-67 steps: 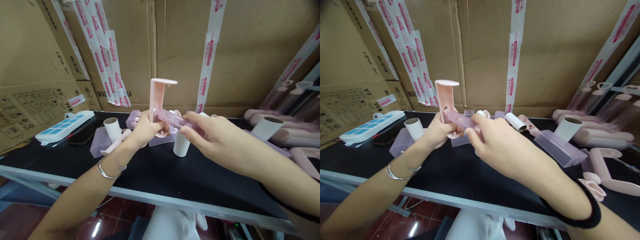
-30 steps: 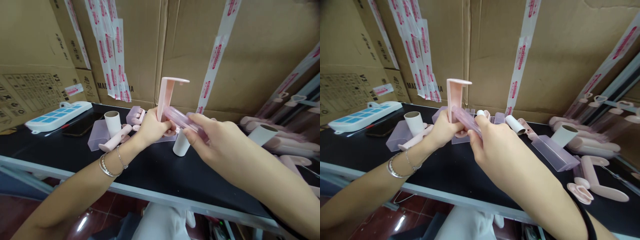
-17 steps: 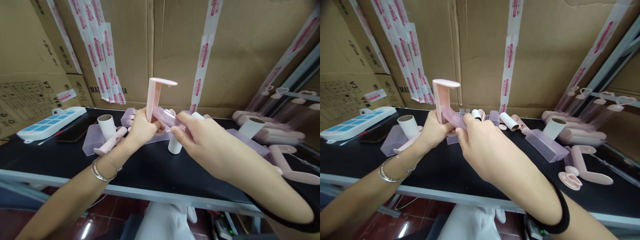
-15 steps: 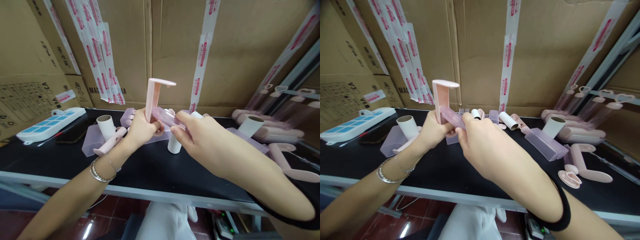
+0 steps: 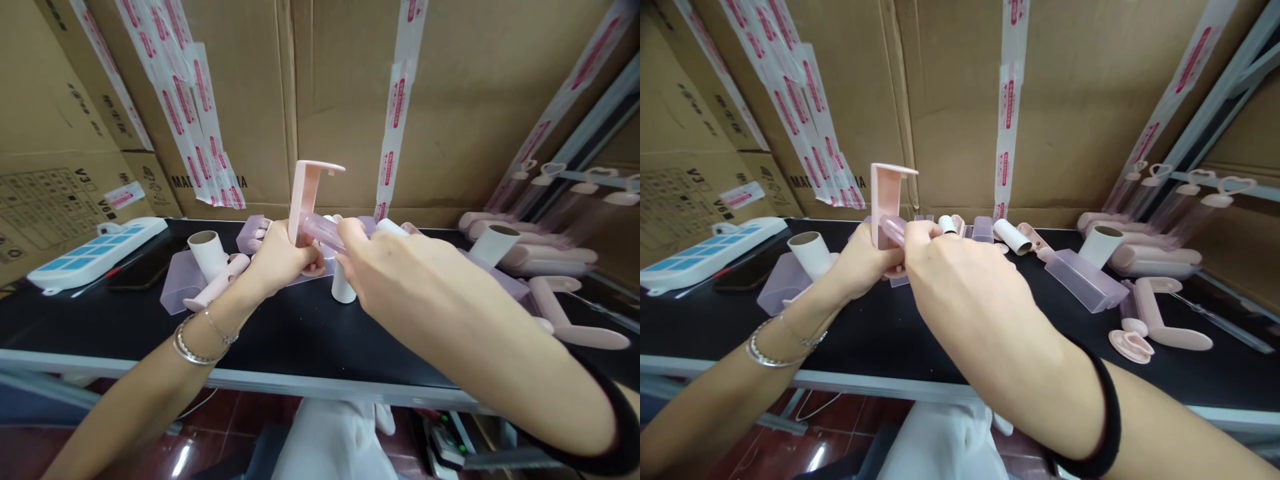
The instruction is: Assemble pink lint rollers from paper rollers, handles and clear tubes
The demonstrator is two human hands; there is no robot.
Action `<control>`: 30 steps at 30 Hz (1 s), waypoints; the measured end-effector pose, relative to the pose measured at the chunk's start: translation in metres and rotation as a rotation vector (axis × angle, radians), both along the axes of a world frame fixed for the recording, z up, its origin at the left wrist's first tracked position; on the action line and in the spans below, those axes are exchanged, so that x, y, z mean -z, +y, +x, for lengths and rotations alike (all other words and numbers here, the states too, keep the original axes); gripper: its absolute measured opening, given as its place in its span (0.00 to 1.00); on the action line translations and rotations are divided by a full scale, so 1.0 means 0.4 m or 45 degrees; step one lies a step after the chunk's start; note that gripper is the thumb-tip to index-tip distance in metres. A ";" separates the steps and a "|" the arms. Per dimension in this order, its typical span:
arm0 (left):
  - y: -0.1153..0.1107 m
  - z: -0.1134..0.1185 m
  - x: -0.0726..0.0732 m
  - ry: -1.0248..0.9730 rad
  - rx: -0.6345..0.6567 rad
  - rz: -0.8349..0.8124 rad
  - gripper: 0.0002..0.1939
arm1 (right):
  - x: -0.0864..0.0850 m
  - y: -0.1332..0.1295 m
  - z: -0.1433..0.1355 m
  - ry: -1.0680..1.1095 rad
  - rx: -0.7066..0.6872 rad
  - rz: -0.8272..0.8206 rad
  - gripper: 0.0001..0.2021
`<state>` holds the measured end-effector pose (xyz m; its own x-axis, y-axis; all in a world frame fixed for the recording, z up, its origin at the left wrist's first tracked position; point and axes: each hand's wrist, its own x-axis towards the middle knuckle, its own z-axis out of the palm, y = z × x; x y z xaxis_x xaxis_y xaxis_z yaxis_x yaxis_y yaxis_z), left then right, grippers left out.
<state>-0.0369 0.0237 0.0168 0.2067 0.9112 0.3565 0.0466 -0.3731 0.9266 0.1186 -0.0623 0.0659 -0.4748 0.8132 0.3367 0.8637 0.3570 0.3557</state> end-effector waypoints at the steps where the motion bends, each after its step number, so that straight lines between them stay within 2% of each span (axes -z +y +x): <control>1: 0.000 -0.001 -0.001 0.000 0.006 -0.012 0.07 | 0.001 -0.001 -0.002 -0.029 0.004 0.026 0.13; 6: 0.002 -0.005 -0.013 -0.027 0.101 -0.156 0.06 | 0.021 0.020 -0.008 -0.047 0.004 0.221 0.15; 9: 0.003 -0.006 -0.020 -0.086 0.118 -0.225 0.03 | 0.035 0.040 0.001 0.001 -0.016 0.332 0.12; 13: 0.002 -0.008 -0.022 -0.009 0.147 -0.233 0.02 | 0.036 0.051 0.015 0.076 -0.007 0.391 0.07; 17: 0.005 -0.005 -0.017 -0.005 0.141 -0.245 0.03 | 0.022 0.044 0.013 0.011 0.003 0.317 0.06; 21: 0.008 -0.001 -0.007 -0.064 0.170 -0.280 0.03 | 0.016 0.035 0.009 -0.094 0.008 0.213 0.14; 25: 0.010 -0.002 0.001 -0.093 0.187 -0.283 0.04 | 0.015 0.029 0.008 -0.134 0.022 0.182 0.16; 30: 0.010 -0.002 0.008 0.003 0.162 -0.213 0.04 | 0.003 0.020 0.006 -0.198 0.045 0.140 0.16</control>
